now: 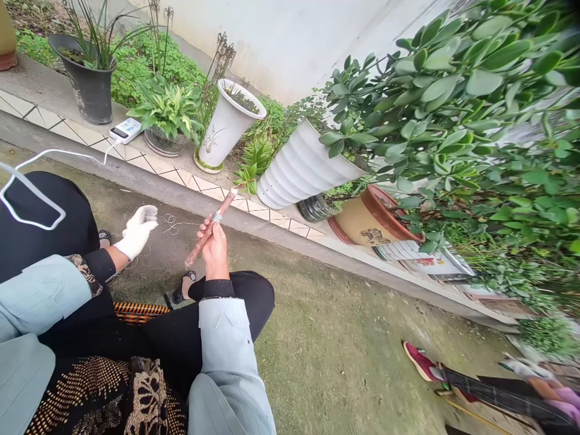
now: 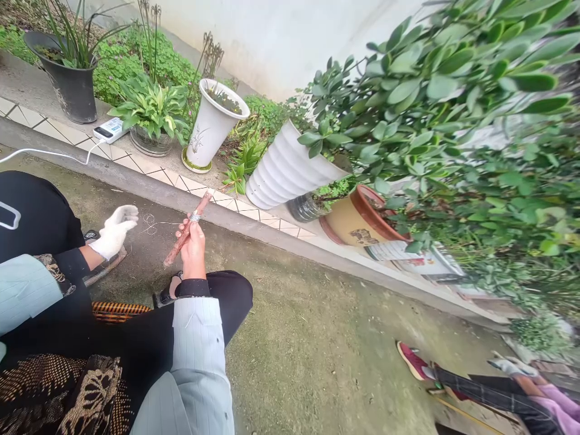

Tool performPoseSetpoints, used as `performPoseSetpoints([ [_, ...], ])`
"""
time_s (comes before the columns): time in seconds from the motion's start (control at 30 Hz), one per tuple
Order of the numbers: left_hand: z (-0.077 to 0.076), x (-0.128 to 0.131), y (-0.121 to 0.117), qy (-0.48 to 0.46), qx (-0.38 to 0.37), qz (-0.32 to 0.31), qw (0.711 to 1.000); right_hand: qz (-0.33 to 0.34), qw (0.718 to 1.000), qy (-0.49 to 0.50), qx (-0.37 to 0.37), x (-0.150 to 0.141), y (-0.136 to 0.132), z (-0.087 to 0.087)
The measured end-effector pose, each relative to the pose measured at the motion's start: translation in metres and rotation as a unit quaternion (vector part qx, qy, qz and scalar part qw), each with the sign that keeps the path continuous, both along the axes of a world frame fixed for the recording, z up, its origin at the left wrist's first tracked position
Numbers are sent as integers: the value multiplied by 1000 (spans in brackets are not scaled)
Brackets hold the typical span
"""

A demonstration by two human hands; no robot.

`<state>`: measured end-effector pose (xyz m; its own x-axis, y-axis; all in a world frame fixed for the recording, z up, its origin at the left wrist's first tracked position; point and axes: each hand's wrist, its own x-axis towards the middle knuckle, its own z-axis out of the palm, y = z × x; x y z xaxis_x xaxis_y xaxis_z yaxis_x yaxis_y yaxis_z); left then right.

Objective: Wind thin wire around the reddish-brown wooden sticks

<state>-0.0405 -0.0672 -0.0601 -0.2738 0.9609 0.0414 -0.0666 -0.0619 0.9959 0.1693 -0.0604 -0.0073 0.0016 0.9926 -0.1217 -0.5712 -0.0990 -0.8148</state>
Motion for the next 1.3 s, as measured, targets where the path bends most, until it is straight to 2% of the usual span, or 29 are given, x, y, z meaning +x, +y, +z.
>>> performPoseSetpoints([
  [0.07, 9, 1, -8, 162, 144, 1, 976, -1, 1000, 5, 2, -2, 0, 1],
  [0.13, 17, 2, -15, 274, 233, -41, 932, 0, 1000, 14, 5, -3, 0, 2],
  [0.2, 20, 6, -19, 329, 250, -71, 908, 0, 1000, 16, 3, -5, -1, 4],
  [0.23, 21, 7, -20, 336, 236, -77, 909, 0, 1000, 15, 0, -6, -1, 4],
  [0.37, 24, 12, -12, 267, 141, -81, 950, 13, 999, 31, 3, -13, -3, 9],
  [0.43, 27, 11, -8, 236, 109, -95, 961, 24, 999, 36, 3, -17, -3, 11],
  [0.57, 33, 8, -7, 195, 54, -150, 968, 20, 1000, 19, -2, -20, -1, 14],
  [0.67, 34, 8, -11, 144, 43, -196, 969, 21, 999, 38, 8, -19, 2, 13],
  [0.77, 27, 9, -11, 74, 42, -252, 964, 20, 998, 58, 11, -15, 3, 10],
  [0.87, 17, 10, -7, -39, 23, -285, 958, 9, 999, 53, 8, -13, 3, 8],
  [1.07, 8, 9, 5, -268, -84, -251, 926, -3, 1000, 0, -6, -13, 1, 9],
  [1.17, 9, 7, 6, -298, -103, -197, 928, -15, 1000, 6, 1, -13, 0, 8],
  [1.3, 11, 5, 6, -277, -114, -141, 944, -20, 1000, -10, -7, -12, 0, 6],
])
